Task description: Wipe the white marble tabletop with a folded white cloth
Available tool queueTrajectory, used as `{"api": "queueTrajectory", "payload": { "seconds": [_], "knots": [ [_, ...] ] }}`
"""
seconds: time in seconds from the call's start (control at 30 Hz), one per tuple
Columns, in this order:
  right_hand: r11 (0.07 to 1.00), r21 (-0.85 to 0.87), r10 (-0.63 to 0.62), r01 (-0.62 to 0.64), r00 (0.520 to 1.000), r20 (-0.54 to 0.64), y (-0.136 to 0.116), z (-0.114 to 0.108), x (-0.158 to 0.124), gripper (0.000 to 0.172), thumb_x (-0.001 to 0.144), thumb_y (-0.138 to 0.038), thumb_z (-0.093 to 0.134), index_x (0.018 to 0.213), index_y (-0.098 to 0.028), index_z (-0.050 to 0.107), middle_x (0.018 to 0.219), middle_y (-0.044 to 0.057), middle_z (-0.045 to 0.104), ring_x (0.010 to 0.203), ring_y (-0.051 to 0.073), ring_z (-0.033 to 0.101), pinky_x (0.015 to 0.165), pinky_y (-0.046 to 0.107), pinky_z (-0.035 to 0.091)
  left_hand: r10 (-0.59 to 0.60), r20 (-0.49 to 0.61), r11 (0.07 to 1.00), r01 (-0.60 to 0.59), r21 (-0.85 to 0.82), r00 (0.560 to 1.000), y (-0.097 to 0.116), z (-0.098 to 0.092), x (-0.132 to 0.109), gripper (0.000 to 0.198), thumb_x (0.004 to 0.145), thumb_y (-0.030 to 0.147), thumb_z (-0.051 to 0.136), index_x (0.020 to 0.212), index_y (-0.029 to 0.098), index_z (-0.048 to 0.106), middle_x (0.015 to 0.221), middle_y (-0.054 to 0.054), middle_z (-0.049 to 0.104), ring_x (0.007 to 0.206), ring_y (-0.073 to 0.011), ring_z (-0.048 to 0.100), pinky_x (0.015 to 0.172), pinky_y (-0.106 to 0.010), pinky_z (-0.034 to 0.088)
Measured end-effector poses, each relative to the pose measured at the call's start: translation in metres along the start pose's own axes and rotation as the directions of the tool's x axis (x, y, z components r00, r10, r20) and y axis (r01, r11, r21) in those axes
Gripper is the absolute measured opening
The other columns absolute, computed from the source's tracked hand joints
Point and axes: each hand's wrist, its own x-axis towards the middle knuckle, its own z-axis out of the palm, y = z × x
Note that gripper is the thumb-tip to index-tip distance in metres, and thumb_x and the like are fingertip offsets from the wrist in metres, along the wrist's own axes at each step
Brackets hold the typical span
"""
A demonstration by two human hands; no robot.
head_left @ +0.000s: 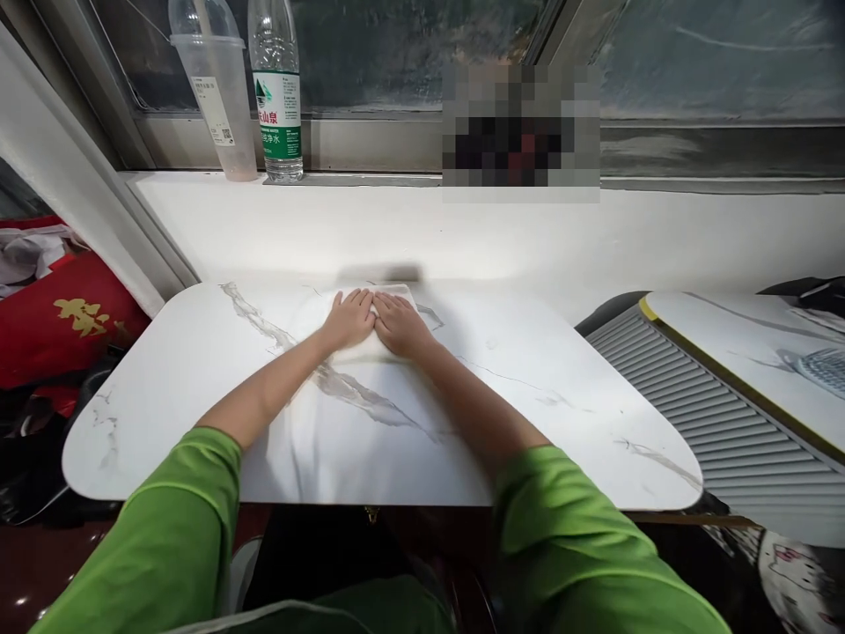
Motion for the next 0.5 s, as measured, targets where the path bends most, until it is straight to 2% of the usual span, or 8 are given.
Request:
{"api": "queueTrajectory", "payload": {
  "seconds": [0.1,0.2,0.33,0.5],
  "knots": [
    [0.996,0.033,0.084,-0.083,0.996,-0.033,0.01,0.005,0.024,0.056,0.094,-0.016,0.029,0.144,0.002,0.045,0.152,0.019,0.045,0.143,0.027,0.04,0.119,0.042,0.026,0.006,0.006,1.0,-0.006,-0.01,1.0,-0.012,0.0,0.029,0.053,0.099,0.021,0.028,0.15,0.007,0.037,0.159,-0.014,0.037,0.148,-0.0239,0.031,0.123,-0.048,0.019],
    [0.991,0.065,0.119,-0.115,0.991,-0.067,0.015,0.009,0.032,0.055,0.093,-0.016,0.03,0.143,0.0,0.047,0.151,0.018,0.047,0.142,0.026,0.041,0.119,0.041,0.027,0.023,0.004,1.0,-0.023,-0.003,1.0,-0.017,0.001,0.041,0.053,0.1,0.021,0.027,0.15,0.007,0.037,0.159,-0.014,0.037,0.148,-0.0235,0.031,0.123,-0.048,0.019],
    [0.992,0.089,0.095,-0.087,0.991,-0.092,0.019,0.013,0.029,0.056,0.094,-0.018,0.029,0.144,-0.001,0.047,0.152,0.016,0.046,0.143,0.026,0.039,0.12,0.04,0.025,0.022,0.001,1.0,-0.022,0.016,1.0,-0.017,0.003,0.039,0.054,0.101,0.024,0.024,0.151,0.008,0.035,0.16,-0.012,0.035,0.149,-0.0227,0.029,0.123,-0.048,0.018],
    [0.994,0.078,0.08,-0.075,0.995,-0.058,0.017,0.008,0.018,0.056,0.095,-0.019,0.027,0.145,0.0,0.045,0.153,0.017,0.044,0.144,0.026,0.038,0.121,0.042,0.025,0.006,0.0,1.0,-0.006,0.029,1.0,-0.007,0.0,0.026,0.053,0.101,0.023,0.024,0.151,0.009,0.036,0.16,-0.012,0.036,0.149,-0.0231,0.03,0.123,-0.049,0.019]
  ]
}}
